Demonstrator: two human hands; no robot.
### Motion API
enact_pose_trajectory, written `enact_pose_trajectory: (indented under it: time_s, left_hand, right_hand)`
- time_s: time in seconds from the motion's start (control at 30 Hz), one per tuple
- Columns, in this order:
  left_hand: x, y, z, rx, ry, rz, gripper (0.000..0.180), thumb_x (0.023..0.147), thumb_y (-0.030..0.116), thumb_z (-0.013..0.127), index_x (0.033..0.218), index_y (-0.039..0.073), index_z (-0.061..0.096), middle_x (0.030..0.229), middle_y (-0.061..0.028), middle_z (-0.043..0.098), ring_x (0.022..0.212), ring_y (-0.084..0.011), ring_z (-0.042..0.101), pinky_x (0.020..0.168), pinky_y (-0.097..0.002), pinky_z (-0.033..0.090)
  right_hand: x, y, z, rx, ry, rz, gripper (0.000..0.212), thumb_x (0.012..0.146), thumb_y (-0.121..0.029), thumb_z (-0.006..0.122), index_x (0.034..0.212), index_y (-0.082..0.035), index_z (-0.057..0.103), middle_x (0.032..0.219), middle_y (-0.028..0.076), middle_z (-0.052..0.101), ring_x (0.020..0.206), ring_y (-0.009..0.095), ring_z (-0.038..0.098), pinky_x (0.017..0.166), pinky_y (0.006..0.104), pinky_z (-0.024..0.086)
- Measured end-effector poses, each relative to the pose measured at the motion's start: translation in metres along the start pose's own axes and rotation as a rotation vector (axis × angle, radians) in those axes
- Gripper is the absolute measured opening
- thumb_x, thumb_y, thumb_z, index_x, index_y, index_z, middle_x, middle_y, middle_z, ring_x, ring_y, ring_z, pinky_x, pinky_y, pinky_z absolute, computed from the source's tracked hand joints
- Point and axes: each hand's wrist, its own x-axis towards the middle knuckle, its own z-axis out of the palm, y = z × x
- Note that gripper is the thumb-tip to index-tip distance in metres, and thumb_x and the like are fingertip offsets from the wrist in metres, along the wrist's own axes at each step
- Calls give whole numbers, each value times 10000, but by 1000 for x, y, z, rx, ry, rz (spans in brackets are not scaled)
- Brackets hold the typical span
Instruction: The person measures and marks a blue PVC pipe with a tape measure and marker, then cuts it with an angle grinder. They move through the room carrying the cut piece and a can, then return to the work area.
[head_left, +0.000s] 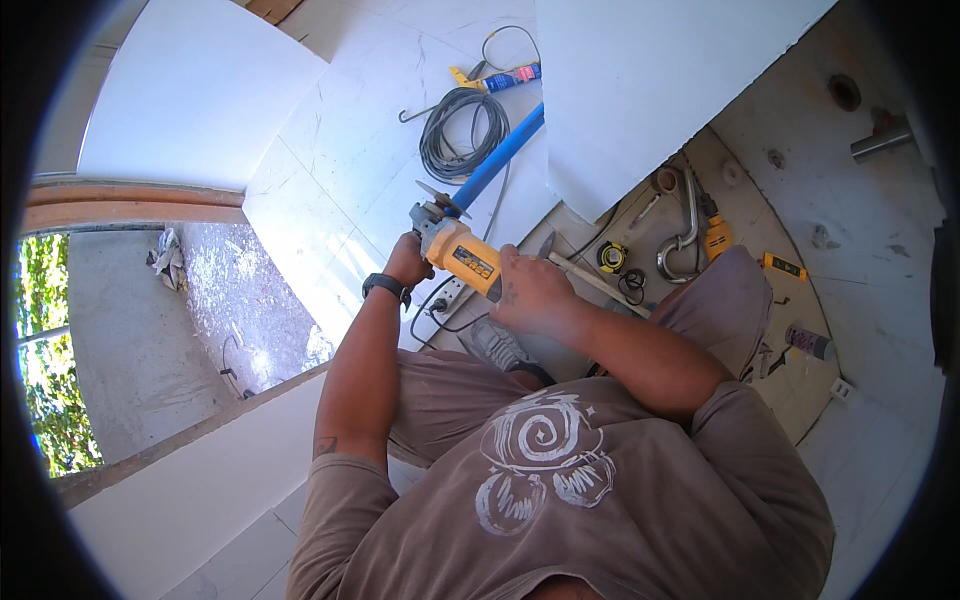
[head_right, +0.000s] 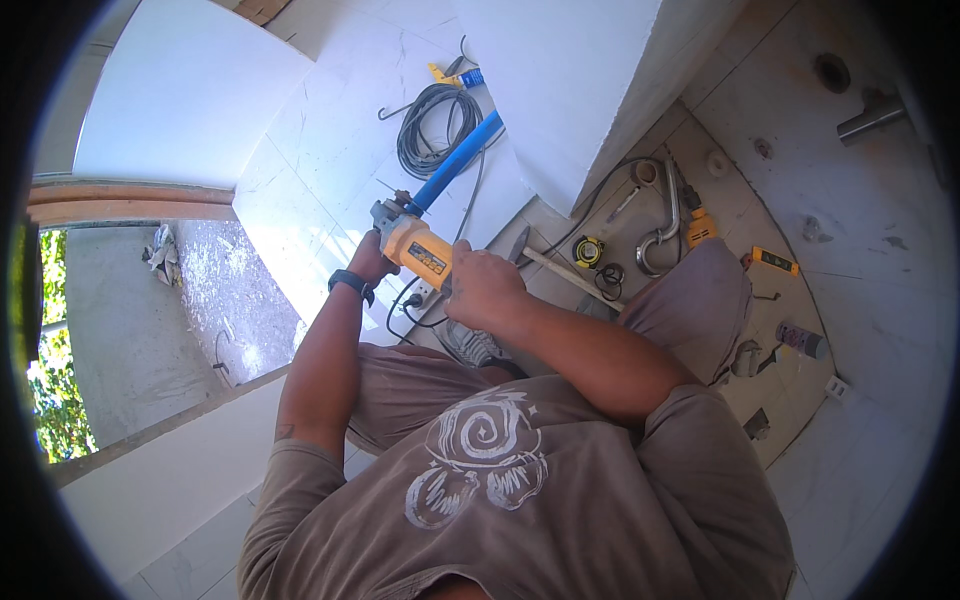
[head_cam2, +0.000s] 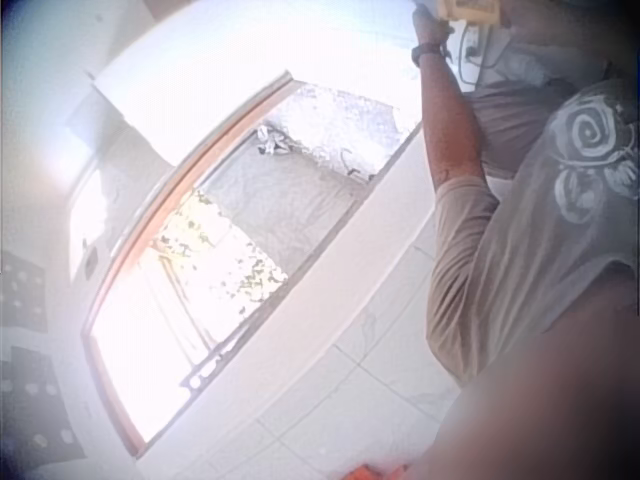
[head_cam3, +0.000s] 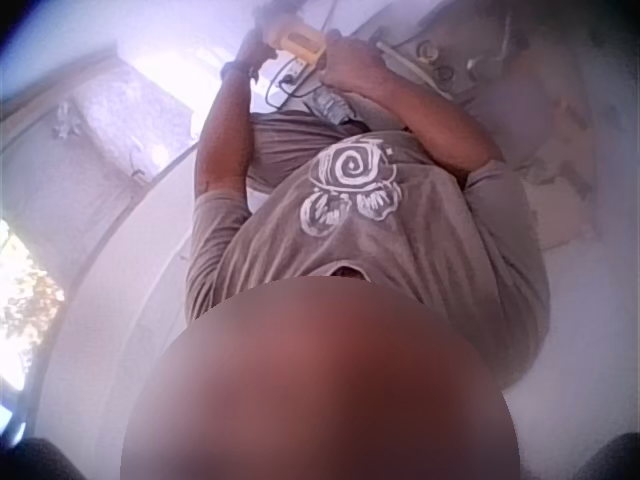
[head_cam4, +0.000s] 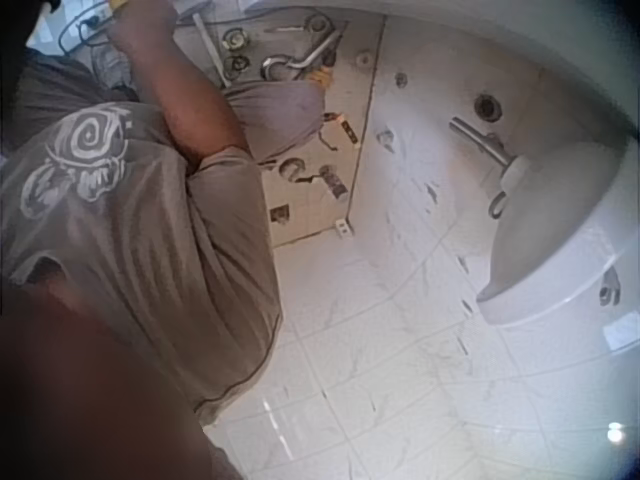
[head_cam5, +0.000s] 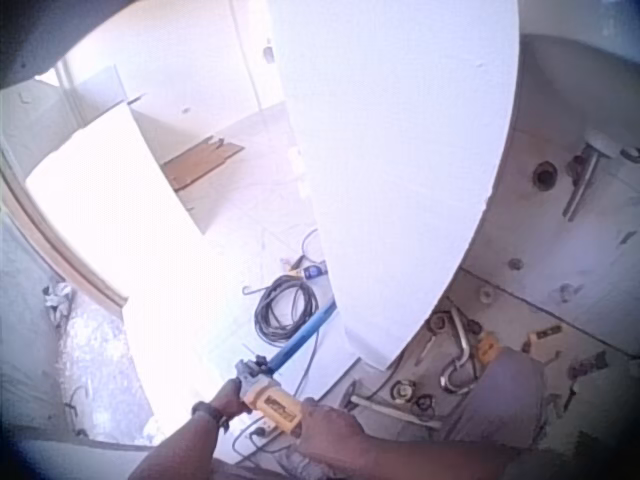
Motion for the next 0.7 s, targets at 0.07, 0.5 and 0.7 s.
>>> enact_pose_trajectory:
  time_s: [0.07,0.5,0.7]
  left_hand:
    - [-1,2,-1,21,-3,3,133,888,17,671,970,-88,681,756,-156,711,614,-215,709,545,-349,568]
    - [17,-42,-2,116,-43,-163,382,892,304,686,992,-64,675,806,-177,718,668,-269,720,620,-398,572]
    - [9,-71,-15,139,154,-304,610,835,429,757,1186,-57,646,974,-246,733,919,-331,727,828,-438,562]
  right_hand:
    - [-1,-1,-1,-6,0,2,544,721,-244,760,1098,34,483,979,249,695,973,401,707,865,449,573]
    - [-4,-4,-6,-22,20,9,542,727,-217,768,1130,36,507,991,229,707,963,376,721,844,447,587]
    - [-11,-8,-16,-34,46,53,544,734,-223,764,1137,34,505,1006,238,706,981,393,713,867,460,574]
